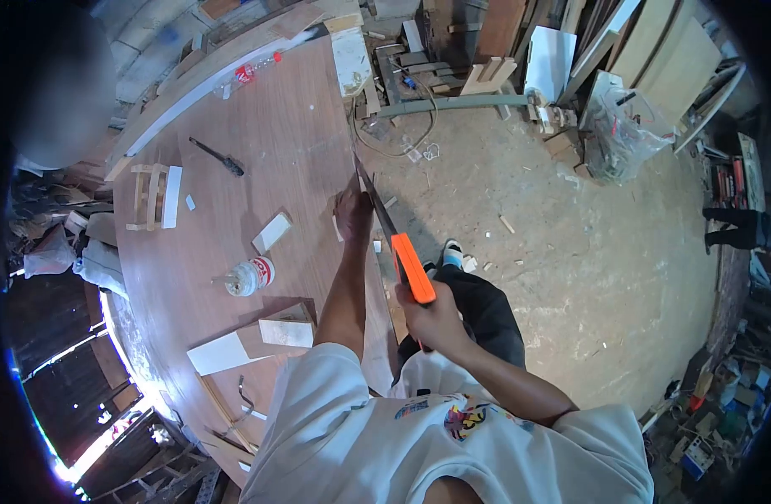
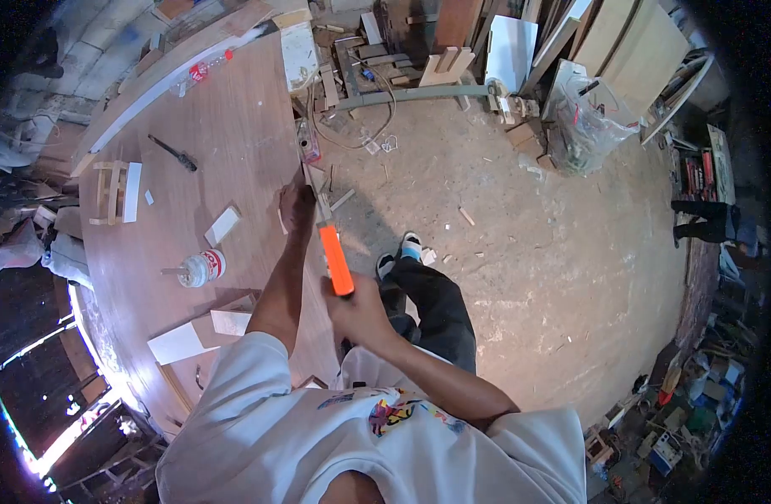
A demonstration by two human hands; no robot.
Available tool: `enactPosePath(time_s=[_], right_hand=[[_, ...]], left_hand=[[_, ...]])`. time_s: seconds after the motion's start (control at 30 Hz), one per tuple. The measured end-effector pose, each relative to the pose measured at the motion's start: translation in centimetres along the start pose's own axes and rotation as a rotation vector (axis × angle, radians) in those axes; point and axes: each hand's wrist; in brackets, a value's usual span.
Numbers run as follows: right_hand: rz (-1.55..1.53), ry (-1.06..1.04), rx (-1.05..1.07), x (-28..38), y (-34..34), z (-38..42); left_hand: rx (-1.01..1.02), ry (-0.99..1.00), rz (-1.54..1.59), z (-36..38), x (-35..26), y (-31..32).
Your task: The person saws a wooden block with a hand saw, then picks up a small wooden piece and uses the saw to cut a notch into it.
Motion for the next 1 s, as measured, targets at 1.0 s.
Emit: enactPosePath(time_s=[1.0], right_hand=[[0.049, 0.135, -0.2, -6.1, -6.1, 0.8]], left_hand=[[0.114, 0.052, 0.177, -0.2, 1.1, -2.3]])
Point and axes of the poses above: each hand's wrist, its own z-axis away from the middle knuckle, its own y-axis out of the palm, x = y × z, and after that the axes turned 3 degrees about -y, right-handed
